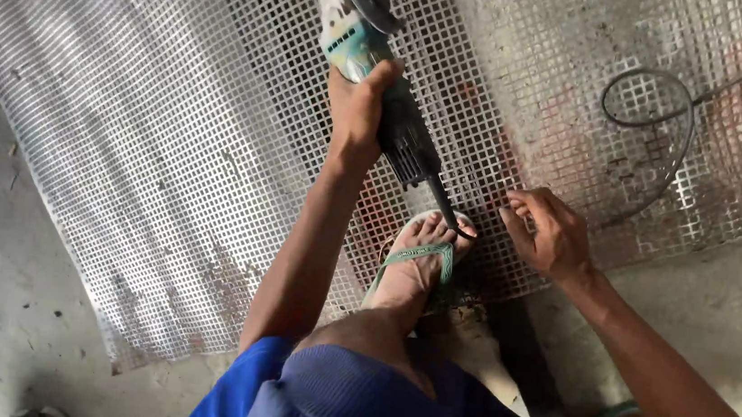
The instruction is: Cutting a metal mesh sheet using an electric angle grinder
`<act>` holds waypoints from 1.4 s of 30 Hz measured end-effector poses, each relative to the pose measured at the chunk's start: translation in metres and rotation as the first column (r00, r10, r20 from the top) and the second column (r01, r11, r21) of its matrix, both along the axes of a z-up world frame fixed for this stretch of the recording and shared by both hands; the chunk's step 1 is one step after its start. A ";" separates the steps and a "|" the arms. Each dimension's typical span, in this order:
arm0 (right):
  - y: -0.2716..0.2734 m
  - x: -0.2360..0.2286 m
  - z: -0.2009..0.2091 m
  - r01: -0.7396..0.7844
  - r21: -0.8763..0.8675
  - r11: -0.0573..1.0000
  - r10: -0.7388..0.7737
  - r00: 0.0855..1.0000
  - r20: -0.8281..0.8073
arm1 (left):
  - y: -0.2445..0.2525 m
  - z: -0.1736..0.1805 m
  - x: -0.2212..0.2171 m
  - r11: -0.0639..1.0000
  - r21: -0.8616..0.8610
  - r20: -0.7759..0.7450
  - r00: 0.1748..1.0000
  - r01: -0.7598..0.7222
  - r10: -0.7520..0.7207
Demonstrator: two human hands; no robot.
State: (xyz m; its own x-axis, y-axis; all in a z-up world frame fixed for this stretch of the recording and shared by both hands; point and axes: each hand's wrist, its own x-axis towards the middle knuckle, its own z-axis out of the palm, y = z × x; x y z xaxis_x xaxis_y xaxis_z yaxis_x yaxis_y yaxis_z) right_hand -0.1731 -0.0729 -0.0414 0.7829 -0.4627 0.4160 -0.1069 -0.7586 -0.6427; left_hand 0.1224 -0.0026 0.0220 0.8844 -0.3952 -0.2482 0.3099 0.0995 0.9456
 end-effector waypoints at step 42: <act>0.001 0.225 -0.012 0.248 0.257 0.934 -0.135 0.911 -0.389 | -0.045 -0.030 0.043 0.951 0.271 0.091 0.980 0.150 -0.180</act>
